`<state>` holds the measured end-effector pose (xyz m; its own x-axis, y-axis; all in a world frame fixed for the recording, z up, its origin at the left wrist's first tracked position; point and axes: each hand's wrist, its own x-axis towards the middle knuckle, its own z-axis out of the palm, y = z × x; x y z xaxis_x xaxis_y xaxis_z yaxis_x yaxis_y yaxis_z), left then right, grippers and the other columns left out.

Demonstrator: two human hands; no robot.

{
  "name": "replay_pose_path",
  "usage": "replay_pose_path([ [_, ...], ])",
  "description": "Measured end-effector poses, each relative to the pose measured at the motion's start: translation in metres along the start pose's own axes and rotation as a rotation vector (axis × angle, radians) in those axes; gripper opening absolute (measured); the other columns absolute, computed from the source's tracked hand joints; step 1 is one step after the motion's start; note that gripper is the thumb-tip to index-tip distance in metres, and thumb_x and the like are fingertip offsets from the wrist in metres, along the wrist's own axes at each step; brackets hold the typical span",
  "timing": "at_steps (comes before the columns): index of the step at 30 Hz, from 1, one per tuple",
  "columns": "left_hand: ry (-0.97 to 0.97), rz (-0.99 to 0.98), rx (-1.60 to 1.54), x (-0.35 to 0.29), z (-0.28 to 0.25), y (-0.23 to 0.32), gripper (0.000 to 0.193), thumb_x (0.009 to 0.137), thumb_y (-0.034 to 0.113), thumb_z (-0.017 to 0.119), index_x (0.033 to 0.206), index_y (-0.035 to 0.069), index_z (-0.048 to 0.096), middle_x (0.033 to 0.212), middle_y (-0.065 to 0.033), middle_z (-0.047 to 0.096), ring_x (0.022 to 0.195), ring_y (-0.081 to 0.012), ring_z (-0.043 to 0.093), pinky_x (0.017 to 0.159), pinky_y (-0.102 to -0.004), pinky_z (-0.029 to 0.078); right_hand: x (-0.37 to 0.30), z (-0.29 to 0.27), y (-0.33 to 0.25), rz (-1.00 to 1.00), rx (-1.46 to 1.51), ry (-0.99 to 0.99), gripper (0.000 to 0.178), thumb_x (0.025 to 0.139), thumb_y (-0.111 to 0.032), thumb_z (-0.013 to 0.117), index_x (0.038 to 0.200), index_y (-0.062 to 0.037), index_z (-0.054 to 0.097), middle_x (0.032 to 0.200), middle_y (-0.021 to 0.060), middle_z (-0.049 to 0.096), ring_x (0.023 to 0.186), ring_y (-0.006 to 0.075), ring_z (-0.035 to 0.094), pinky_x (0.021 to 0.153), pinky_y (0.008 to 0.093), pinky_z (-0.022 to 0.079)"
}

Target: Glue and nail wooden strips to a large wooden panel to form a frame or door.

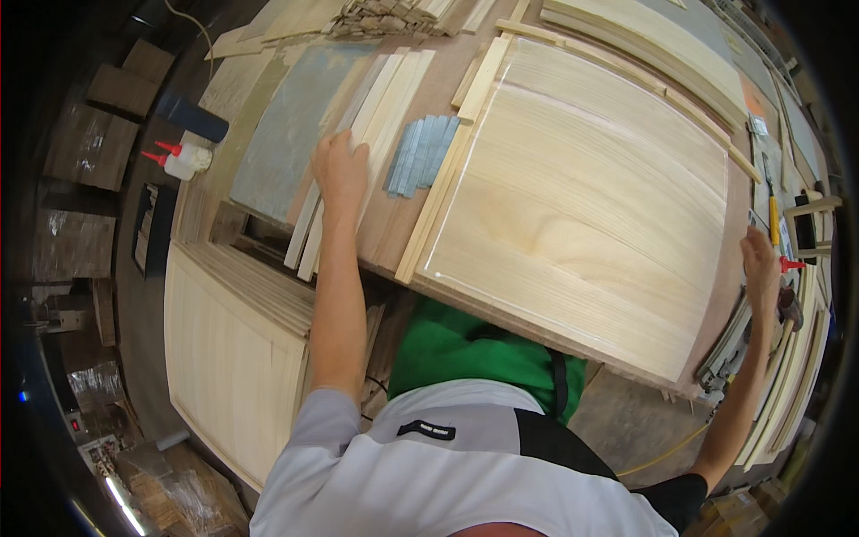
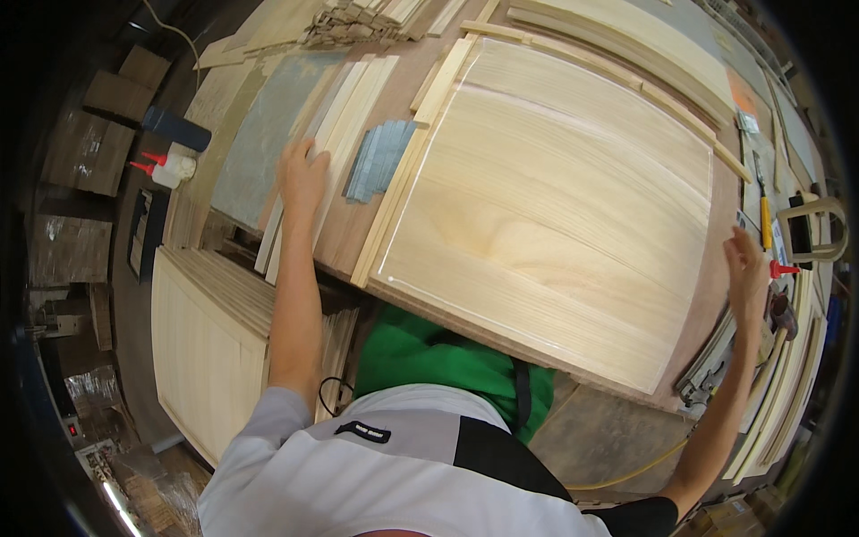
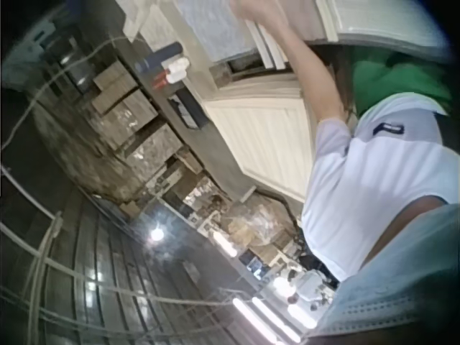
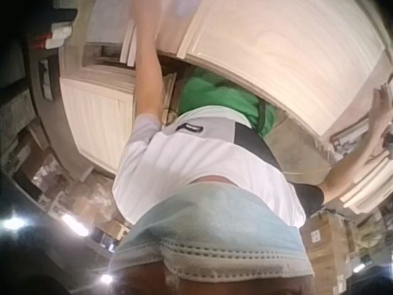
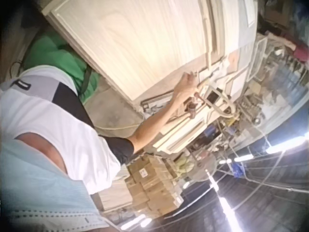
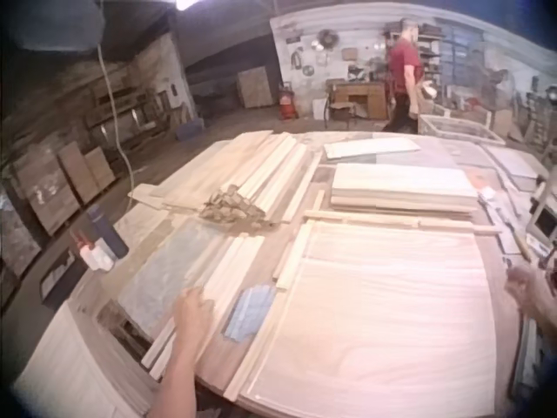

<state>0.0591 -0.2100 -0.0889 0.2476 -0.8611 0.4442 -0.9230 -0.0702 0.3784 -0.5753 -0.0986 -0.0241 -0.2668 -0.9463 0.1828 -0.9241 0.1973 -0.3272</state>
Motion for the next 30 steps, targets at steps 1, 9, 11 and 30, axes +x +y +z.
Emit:
replay_pose_path([
  [1,-0.021,0.007,0.019,-0.001,0.005,-0.002,0.036,0.079,0.015,0.065,0.109,-0.003,0.065,0.108,-0.0222,0.061,0.109,-0.0371,0.052,0.099,-0.0449,0.036,-0.016,-0.002,-0.012,0.058,0.08,-0.021,0.036,0.094,-0.022,0.059,0.123,-0.0013,0.06,0.102,0.0131,0.067,0.095,0.0208,0.064,0.087,0.0341,0.048],
  [9,-0.096,0.035,0.098,0.029,0.019,0.035,0.035,0.078,0.016,0.067,0.109,0.0,0.066,0.107,-0.0182,0.061,0.105,-0.0358,0.053,0.095,-0.045,0.039,-0.096,-0.009,-0.049,0.212,0.225,-0.026,0.032,0.094,-0.022,0.06,0.119,-0.0018,0.063,0.098,0.0081,0.067,0.092,0.018,0.062,0.088,0.0324,0.047],
  [11,0.024,0.416,-0.117,0.072,0.046,0.061,0.034,0.077,0.017,0.069,0.107,0.002,0.066,0.106,-0.0157,0.061,0.104,-0.035,0.053,0.092,-0.0451,0.041,-0.103,-0.016,-0.05,0.23,0.288,-0.005,0.031,0.094,-0.019,0.061,0.119,-0.0014,0.063,0.097,0.0075,0.067,0.092,0.0163,0.062,0.087,0.0311,0.047],
  [30,-0.267,0.036,-0.25,0.203,0.141,0.136,0.031,0.081,0.004,0.056,0.108,-0.007,0.065,0.093,-0.0174,0.069,0.084,-0.022,0.068,0.07,-0.0314,0.054,-0.107,-0.016,-0.073,0.277,0.454,-0.001,0.027,0.092,-0.012,0.063,0.115,0.0018,0.062,0.094,0.0074,0.067,0.09,0.0135,0.063,0.081,0.0273,0.048],
])
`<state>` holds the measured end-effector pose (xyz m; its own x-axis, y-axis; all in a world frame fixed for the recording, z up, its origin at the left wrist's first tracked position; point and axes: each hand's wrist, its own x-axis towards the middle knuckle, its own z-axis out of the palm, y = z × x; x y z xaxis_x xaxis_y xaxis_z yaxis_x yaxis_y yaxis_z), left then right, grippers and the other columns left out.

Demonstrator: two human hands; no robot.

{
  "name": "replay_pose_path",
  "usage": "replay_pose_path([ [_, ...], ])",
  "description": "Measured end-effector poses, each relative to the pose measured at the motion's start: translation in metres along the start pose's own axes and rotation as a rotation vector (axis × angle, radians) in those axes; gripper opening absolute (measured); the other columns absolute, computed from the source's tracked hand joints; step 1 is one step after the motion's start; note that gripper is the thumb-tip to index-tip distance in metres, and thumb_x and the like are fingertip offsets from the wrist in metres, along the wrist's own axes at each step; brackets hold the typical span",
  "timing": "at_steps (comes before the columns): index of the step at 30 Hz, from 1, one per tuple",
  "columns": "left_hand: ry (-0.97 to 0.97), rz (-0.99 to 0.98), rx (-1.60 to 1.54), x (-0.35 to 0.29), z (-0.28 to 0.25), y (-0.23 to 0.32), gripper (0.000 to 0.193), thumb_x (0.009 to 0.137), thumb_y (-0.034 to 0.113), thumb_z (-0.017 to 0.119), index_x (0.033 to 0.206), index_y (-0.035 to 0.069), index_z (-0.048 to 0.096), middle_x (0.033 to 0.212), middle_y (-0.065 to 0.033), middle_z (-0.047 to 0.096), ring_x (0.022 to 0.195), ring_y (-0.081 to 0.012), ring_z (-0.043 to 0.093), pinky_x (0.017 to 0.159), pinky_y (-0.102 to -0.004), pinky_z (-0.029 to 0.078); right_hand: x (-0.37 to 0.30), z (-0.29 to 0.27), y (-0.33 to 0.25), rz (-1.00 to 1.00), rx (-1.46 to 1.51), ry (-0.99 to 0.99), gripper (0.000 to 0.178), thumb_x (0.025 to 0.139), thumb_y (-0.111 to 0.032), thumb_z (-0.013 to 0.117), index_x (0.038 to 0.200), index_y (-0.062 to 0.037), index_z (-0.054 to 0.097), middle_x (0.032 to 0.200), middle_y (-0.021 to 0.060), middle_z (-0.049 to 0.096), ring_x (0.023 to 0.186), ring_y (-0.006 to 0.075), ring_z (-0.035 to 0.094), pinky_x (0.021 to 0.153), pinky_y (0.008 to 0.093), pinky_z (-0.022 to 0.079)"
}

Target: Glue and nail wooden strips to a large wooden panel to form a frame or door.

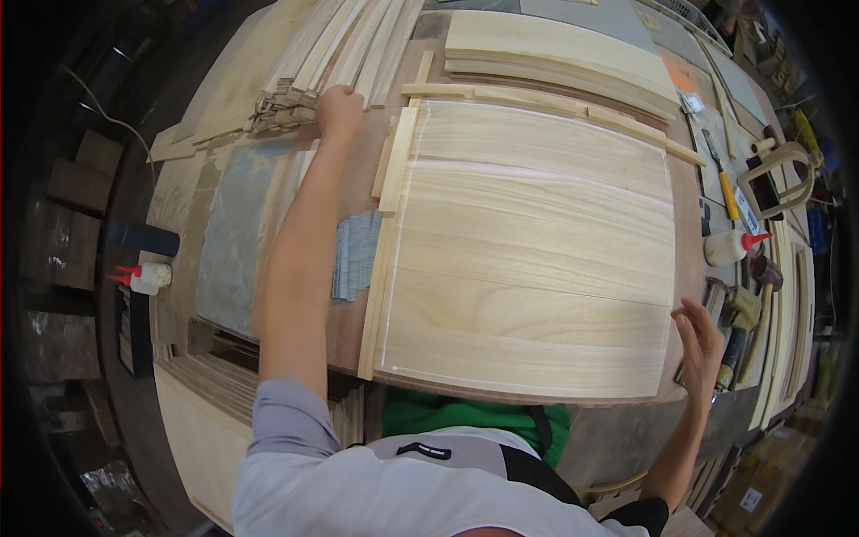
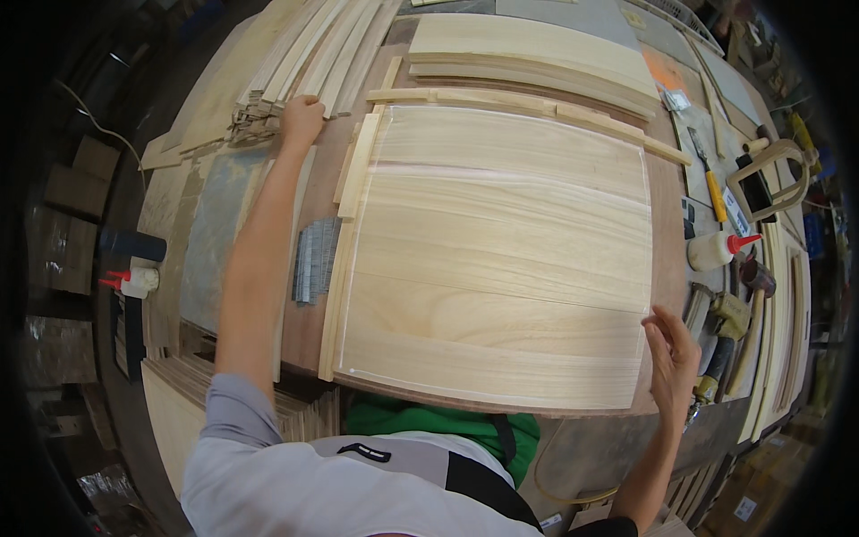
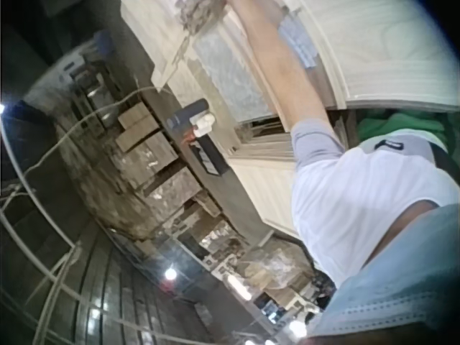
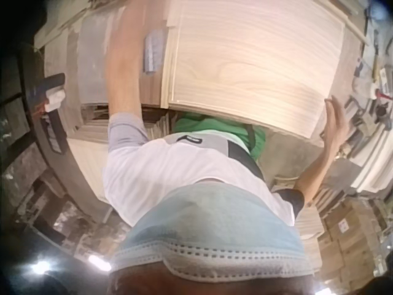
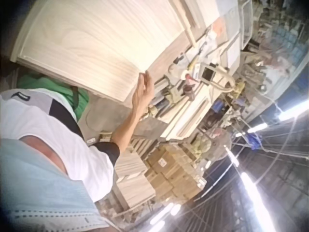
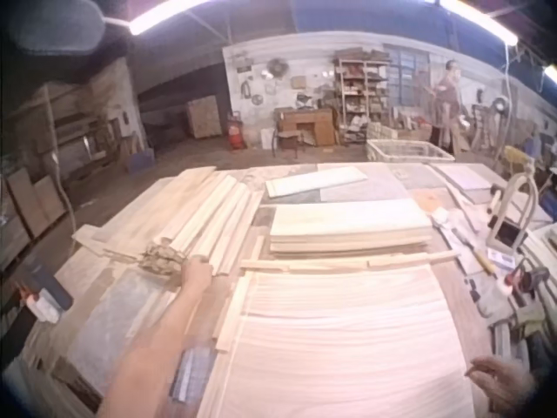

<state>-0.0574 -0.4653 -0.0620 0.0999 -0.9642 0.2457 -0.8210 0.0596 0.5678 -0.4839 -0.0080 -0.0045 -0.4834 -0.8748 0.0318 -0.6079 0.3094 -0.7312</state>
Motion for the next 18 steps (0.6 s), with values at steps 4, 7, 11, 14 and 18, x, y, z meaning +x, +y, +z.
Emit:
replay_pose_path([
  [4,-0.097,-0.195,-0.72,-0.08,-0.028,0.009,0.038,0.083,0.005,0.056,0.117,-0.012,0.059,0.101,-0.015,0.067,0.078,-0.0173,0.065,0.067,-0.0274,0.053,0.024,0.038,-0.047,-0.024,0.226,-0.099,0.03,0.093,-0.015,0.062,0.115,0.0045,0.061,0.096,0.011,0.067,0.094,0.016,0.063,0.084,0.0274,0.049],
  [7,-0.065,-0.255,-1.021,-0.182,-0.062,0.026,0.039,0.083,0.004,0.058,0.119,-0.011,0.057,0.103,-0.0132,0.066,0.084,-0.0156,0.063,0.073,-0.0264,0.051,0.048,0.083,-0.098,-0.118,0.296,-0.223,0.028,0.093,-0.014,0.06,0.115,0.005,0.061,0.097,0.0118,0.068,0.092,0.0163,0.064,0.081,0.0271,0.05],
  [11,-0.136,-0.369,-0.943,-0.312,-0.109,0.029,0.032,0.088,0.001,0.052,0.119,-0.006,0.059,0.104,-0.0111,0.064,0.084,-0.0141,0.062,0.077,-0.0268,0.051,0.08,0.175,-0.151,-0.22,0.644,-0.396,0.035,0.095,-0.021,0.057,0.12,0.004,0.057,0.098,0.012,0.066,0.086,0.0165,0.064,0.071,0.0278,0.052],
  [14,-0.22,-0.453,-0.985,-0.38,-0.129,0.018,0.03,0.088,-0.003,0.054,0.117,-0.007,0.059,0.102,-0.0114,0.065,0.085,-0.0143,0.061,0.075,-0.0273,0.051,0.088,0.223,-0.181,-0.105,0.736,-0.419,0.05,0.094,-0.023,0.058,0.131,0.0076,0.045,0.098,0.015,0.063,0.084,0.0186,0.064,0.064,0.0282,0.053],
  [18,-0.383,-0.552,-1.054,-0.425,-0.147,0.002,0.03,0.089,-0.007,0.052,0.118,-0.007,0.058,0.103,-0.0105,0.063,0.089,-0.0134,0.061,0.076,-0.0276,0.053,0.088,0.258,-0.192,-0.045,0.7,-0.435,0.049,0.093,-0.017,0.059,0.131,0.0094,0.044,0.094,0.0135,0.062,0.079,0.0161,0.062,0.057,0.0261,0.052],
])
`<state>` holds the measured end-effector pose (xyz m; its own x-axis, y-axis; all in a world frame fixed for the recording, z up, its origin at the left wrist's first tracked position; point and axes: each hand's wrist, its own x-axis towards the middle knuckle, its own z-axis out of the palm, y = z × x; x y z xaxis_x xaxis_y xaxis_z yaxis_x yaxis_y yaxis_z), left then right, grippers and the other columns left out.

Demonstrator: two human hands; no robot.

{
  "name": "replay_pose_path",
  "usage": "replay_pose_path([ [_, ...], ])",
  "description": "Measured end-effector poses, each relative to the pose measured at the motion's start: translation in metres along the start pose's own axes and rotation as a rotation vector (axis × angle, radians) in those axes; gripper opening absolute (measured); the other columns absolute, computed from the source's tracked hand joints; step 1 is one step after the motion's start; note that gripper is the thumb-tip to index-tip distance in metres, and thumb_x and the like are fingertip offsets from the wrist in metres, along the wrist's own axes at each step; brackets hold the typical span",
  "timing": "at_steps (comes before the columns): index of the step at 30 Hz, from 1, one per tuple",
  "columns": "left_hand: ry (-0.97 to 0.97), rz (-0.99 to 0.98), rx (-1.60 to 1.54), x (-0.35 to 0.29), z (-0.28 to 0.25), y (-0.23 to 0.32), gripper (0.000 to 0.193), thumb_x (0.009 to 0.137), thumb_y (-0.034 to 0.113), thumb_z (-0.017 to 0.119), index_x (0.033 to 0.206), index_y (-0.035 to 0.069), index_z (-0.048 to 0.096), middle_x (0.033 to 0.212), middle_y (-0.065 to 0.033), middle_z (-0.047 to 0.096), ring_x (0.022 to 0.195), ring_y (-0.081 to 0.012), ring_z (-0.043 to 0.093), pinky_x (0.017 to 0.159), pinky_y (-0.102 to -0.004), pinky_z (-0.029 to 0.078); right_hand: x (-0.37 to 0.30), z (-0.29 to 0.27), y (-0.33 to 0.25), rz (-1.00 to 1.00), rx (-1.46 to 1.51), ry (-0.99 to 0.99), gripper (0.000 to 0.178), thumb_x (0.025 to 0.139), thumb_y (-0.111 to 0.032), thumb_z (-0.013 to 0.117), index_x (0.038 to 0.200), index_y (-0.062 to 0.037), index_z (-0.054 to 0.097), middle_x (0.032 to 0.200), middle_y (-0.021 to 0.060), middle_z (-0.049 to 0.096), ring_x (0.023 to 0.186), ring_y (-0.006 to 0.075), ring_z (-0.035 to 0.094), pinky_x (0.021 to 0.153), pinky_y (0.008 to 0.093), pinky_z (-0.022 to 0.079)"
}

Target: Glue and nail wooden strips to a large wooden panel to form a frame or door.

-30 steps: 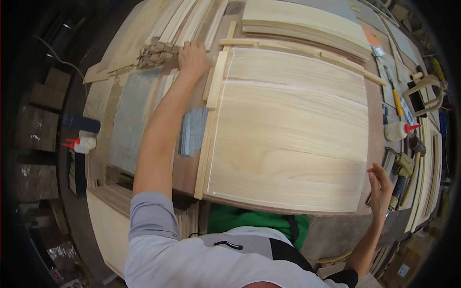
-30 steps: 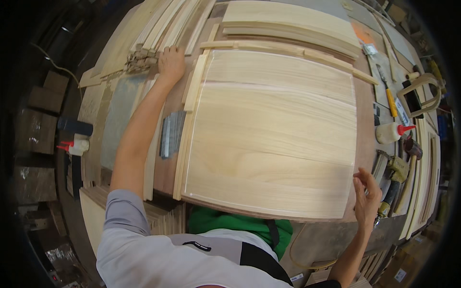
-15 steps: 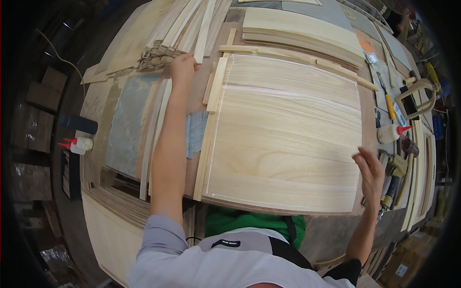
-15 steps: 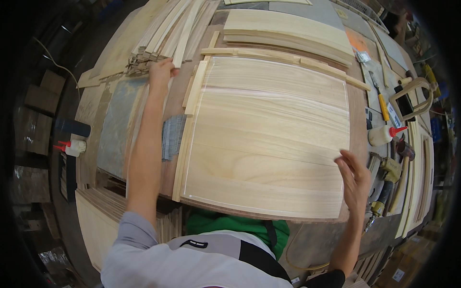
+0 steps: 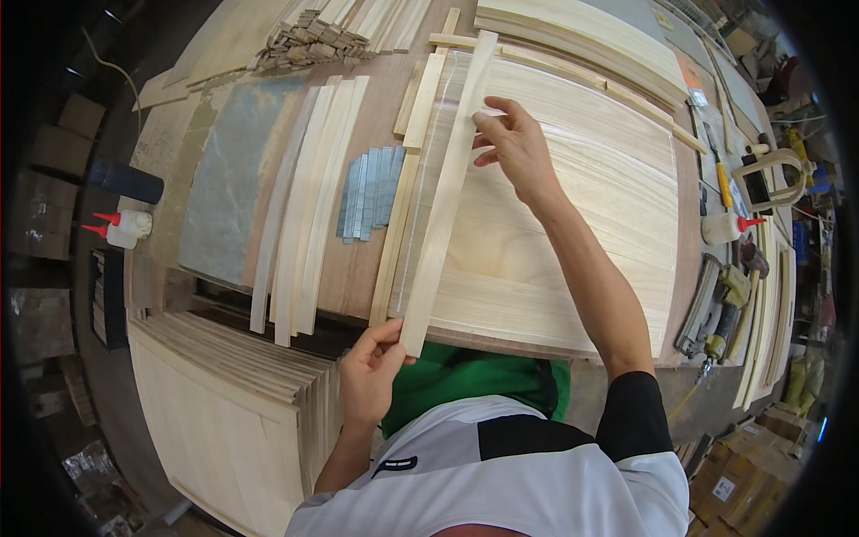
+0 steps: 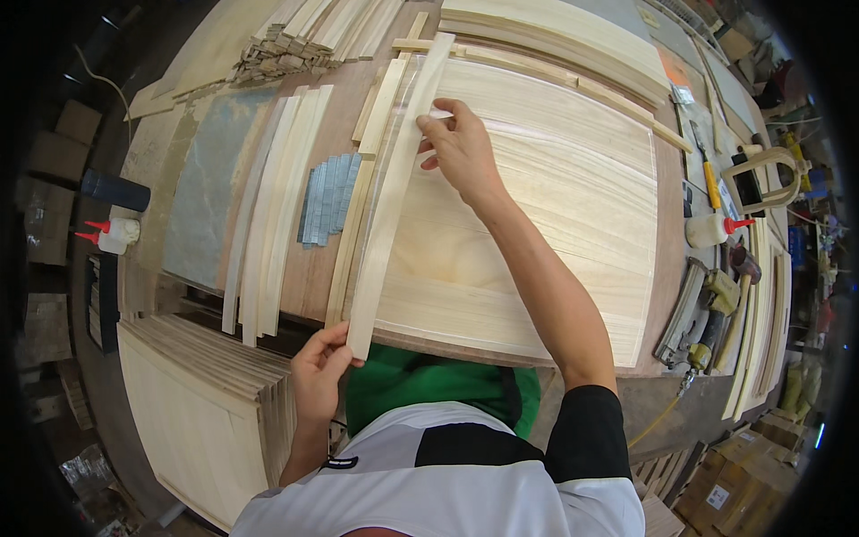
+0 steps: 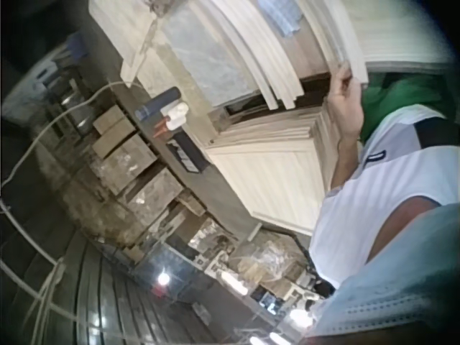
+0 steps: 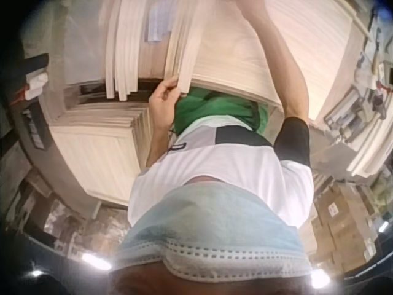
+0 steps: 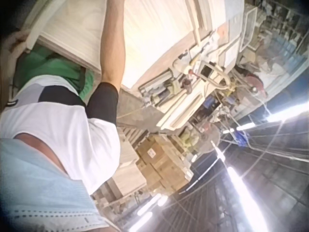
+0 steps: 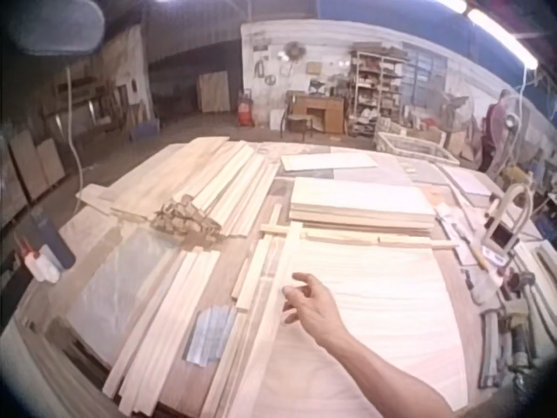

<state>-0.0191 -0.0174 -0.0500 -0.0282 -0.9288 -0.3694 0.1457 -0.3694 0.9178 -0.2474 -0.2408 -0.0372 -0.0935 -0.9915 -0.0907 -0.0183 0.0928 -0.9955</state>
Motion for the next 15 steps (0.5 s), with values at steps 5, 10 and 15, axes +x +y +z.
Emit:
replay_pose_path([
  [5,-0.01,0.029,-0.009,-0.003,-0.011,-0.007,0.03,0.09,-0.006,0.052,0.12,-0.006,0.058,0.107,-0.0111,0.061,0.091,-0.0135,0.061,0.077,-0.0279,0.054,0.012,0.024,0.012,0.042,-0.068,-0.013,0.05,0.089,-0.01,0.062,0.13,0.0131,0.044,0.085,0.0125,0.062,0.068,0.016,0.062,0.056,0.0259,0.051],
  [10,-0.021,0.037,0.002,0.009,-0.01,-0.001,0.031,0.091,-0.004,0.052,0.122,-0.006,0.057,0.105,-0.0105,0.061,0.091,-0.0137,0.061,0.077,-0.0274,0.054,0.035,0.031,0.024,-0.003,-0.155,-0.001,0.041,0.086,-0.005,0.061,0.121,0.0151,0.05,0.076,0.0153,0.066,0.056,0.0188,0.064,0.05,0.0287,0.053],
  [15,-0.032,0.081,0.029,0.02,-0.011,0.002,0.031,0.093,-0.001,0.053,0.123,-0.006,0.057,0.104,-0.0105,0.06,0.089,-0.0136,0.061,0.077,-0.0268,0.053,0.053,0.029,0.032,0.006,-0.241,0.003,0.04,0.085,-0.004,0.06,0.119,0.0152,0.052,0.077,0.017,0.067,0.057,0.0198,0.066,0.051,0.0286,0.054],
])
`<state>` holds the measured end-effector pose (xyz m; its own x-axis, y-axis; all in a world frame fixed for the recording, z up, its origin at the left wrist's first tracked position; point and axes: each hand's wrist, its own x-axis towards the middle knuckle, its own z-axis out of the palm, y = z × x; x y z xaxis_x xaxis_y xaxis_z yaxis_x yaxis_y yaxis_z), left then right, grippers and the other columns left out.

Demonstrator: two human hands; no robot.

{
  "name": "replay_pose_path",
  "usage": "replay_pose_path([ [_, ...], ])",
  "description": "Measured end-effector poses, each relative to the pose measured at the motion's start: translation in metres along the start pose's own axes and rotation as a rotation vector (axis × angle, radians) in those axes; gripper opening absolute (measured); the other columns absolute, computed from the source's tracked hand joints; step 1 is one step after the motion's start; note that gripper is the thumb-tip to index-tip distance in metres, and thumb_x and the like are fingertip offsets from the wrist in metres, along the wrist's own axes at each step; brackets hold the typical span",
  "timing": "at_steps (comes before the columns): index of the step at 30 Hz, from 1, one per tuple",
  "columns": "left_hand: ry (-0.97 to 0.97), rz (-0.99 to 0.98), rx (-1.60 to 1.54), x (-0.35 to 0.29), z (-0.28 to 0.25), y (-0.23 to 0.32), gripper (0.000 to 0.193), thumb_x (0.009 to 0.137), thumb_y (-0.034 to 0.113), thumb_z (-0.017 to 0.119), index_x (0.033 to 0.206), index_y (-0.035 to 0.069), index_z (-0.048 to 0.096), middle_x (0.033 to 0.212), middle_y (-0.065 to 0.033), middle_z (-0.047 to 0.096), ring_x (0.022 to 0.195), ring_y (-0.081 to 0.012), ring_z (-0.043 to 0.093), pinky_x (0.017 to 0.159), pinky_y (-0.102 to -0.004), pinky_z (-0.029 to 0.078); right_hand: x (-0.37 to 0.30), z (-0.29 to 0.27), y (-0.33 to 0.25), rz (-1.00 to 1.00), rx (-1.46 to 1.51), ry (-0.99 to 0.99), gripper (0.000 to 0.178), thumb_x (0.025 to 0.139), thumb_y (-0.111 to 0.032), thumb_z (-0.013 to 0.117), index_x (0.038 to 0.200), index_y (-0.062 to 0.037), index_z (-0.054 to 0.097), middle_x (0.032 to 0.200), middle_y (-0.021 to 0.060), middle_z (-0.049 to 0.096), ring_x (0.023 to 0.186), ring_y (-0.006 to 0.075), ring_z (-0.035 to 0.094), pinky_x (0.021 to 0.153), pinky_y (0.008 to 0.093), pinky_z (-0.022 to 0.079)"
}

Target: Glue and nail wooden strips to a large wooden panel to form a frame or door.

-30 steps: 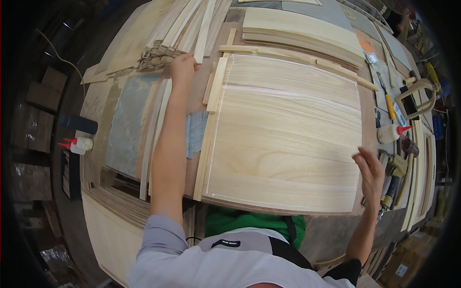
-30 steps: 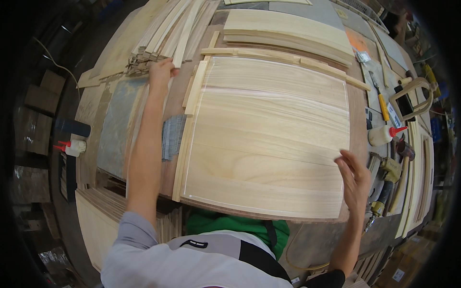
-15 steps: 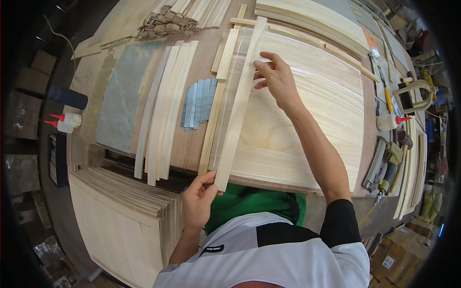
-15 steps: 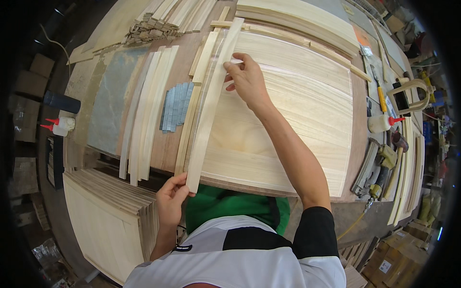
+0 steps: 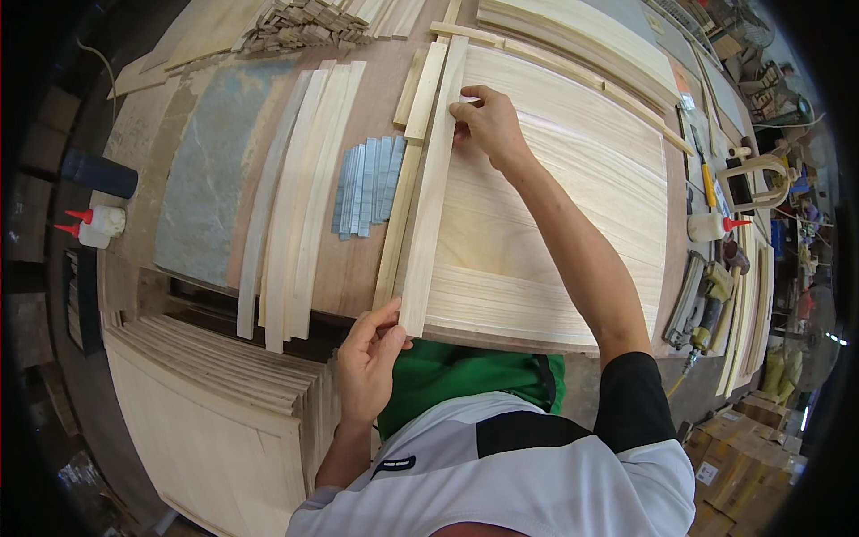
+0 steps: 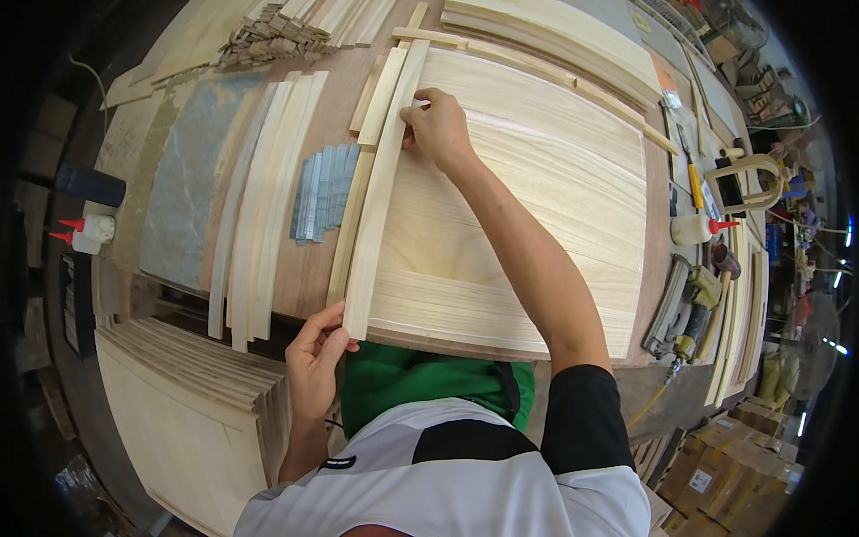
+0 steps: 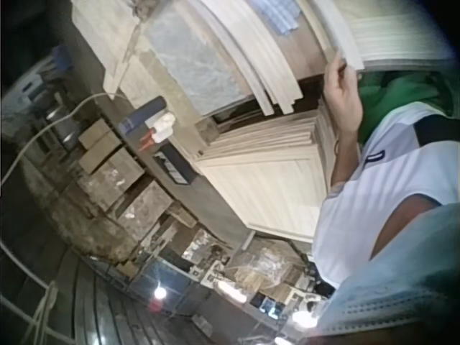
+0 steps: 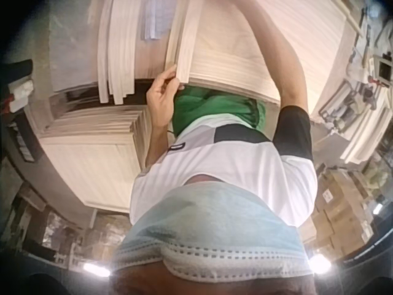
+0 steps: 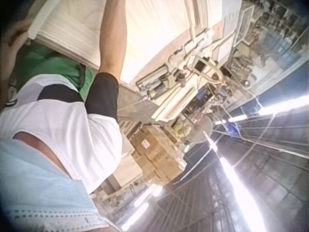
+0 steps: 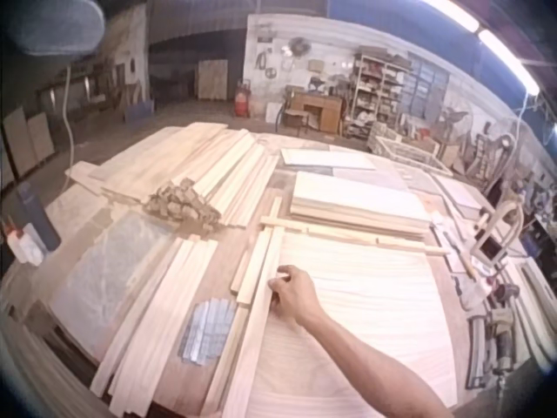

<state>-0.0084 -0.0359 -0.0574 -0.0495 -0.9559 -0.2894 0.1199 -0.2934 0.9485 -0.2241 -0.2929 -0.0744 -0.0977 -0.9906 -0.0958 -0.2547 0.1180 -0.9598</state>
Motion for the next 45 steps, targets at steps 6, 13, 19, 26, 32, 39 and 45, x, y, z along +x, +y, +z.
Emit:
replay_pose_path([
  [6,0.011,0.03,0.042,0.003,0.002,0.004,0.03,0.093,0.001,0.054,0.123,-0.005,0.057,0.102,-0.01,0.059,0.084,-0.0131,0.06,0.075,-0.0259,0.052,0.002,0.002,-0.003,0.01,-0.007,-0.006,0.036,0.083,-0.002,0.059,0.115,0.0152,0.056,0.078,0.0175,0.068,0.057,0.0206,0.067,0.052,0.0292,0.055],
  [13,-0.024,0.045,0.104,0.008,-0.004,0.002,0.031,0.092,0.003,0.057,0.123,-0.002,0.059,0.104,-0.0088,0.057,0.083,-0.0127,0.06,0.077,-0.026,0.052,0.009,0.002,0.0,0.022,-0.075,0.005,0.033,0.082,-0.002,0.059,0.11,0.015,0.058,0.08,0.0186,0.069,0.059,0.0214,0.068,0.054,0.0292,0.056],
  [19,0.047,0.113,0.236,0.004,0.006,0.01,0.046,0.079,-0.006,0.069,0.123,0.0,0.06,0.111,-0.007,0.054,0.091,-0.0137,0.057,0.081,-0.0276,0.05,0.021,0.004,-0.002,-0.002,-0.173,0.021,0.029,0.083,-0.004,0.062,0.106,0.0141,0.061,0.08,0.0187,0.069,0.061,0.021,0.069,0.056,0.0297,0.057],
  [26,0.064,0.265,0.726,0.008,0.004,-0.009,0.055,0.071,0.003,0.079,0.123,0.006,0.062,0.113,-0.0081,0.053,0.094,-0.0211,0.055,0.083,-0.0316,0.047,0.026,0.005,0.005,-0.042,-0.439,0.037,0.034,0.083,-0.013,0.066,0.107,0.0114,0.062,0.082,0.0182,0.069,0.069,0.0226,0.069,0.062,0.0316,0.056],
  [32,0.128,0.283,0.858,0.015,0.001,-0.013,0.055,0.066,0.007,0.082,0.118,0.007,0.065,0.117,-0.0063,0.052,0.11,-0.026,0.043,0.095,-0.0368,0.04,0.026,0.014,0.006,-0.069,-0.699,0.033,0.042,0.081,-0.02,0.068,0.111,0.0084,0.063,0.082,0.0188,0.069,0.071,0.0248,0.067,0.07,0.0352,0.053],
  [39,0.106,0.262,0.896,0.016,0.004,-0.001,0.054,0.066,0.007,0.082,0.117,0.005,0.064,0.123,-0.008,0.05,0.117,-0.0282,0.041,0.099,-0.0378,0.039,0.024,0.015,-0.002,-0.18,-0.68,0.1,0.023,0.076,-0.011,0.059,0.082,0.01,0.066,0.087,0.0315,0.065,0.085,0.0436,0.065,0.078,0.0452,0.053],
  [45,0.092,0.429,0.935,0.059,0.043,0.039,0.055,0.073,0.013,0.077,0.123,0.004,0.059,0.126,-0.0122,0.051,0.12,-0.0322,0.044,0.103,-0.0417,0.036,0.013,-0.016,0.005,-0.214,-0.596,0.143,0.033,0.081,-0.019,0.06,0.096,0.01,0.064,0.092,0.0293,0.066,0.087,0.0409,0.065,0.08,0.0424,0.052],
])
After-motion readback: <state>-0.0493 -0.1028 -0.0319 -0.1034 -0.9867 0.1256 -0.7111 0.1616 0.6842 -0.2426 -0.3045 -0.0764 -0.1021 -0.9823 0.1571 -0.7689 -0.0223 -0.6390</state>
